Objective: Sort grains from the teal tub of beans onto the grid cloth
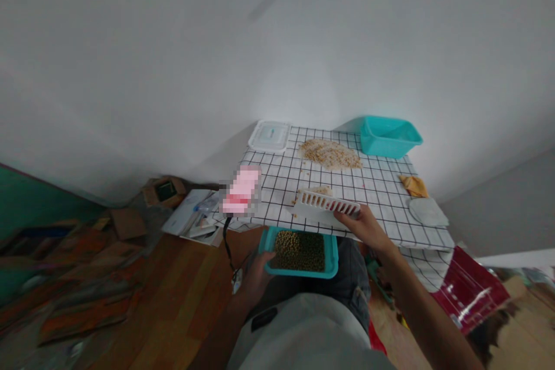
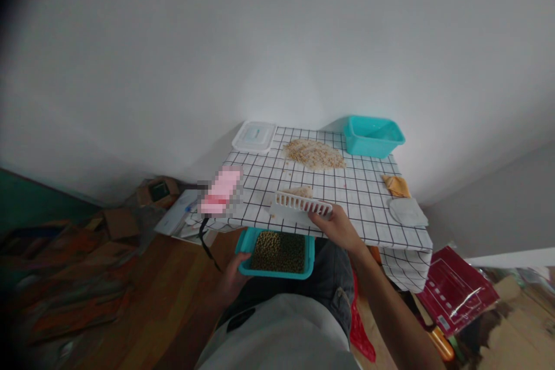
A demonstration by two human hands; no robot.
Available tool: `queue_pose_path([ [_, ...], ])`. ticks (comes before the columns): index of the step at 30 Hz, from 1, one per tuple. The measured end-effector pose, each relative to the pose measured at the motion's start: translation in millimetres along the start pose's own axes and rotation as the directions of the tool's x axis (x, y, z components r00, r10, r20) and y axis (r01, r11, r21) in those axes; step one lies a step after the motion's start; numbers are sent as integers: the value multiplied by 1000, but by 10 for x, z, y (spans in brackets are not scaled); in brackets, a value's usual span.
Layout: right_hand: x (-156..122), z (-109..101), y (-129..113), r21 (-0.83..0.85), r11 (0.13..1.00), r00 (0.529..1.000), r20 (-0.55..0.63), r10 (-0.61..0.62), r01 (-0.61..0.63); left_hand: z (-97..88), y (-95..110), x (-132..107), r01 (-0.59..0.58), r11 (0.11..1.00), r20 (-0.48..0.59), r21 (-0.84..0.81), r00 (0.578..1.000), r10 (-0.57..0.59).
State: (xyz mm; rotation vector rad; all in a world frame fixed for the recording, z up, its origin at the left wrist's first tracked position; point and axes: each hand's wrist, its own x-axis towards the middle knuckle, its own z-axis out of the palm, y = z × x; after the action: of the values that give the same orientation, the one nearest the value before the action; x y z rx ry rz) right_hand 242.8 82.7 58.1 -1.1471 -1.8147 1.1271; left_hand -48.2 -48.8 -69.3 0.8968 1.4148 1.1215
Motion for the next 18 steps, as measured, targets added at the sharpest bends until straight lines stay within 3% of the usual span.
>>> queue_pose_path([
  [7, -107, -19, -10, 59, 994, 987, 139, 83, -92, 13, 76, -14, 41, 997, 12, -62, 999, -41],
  [13, -95, -78, -1, -29, 999, 999, 3, 35, -35, 34, 118, -5, 64, 995, 22, -75, 998, -63],
  [18, 48, -115, 79, -102, 994, 998, -58, 18, -24, 15, 48, -2, 8, 1000, 23, 18, 1000, -8],
])
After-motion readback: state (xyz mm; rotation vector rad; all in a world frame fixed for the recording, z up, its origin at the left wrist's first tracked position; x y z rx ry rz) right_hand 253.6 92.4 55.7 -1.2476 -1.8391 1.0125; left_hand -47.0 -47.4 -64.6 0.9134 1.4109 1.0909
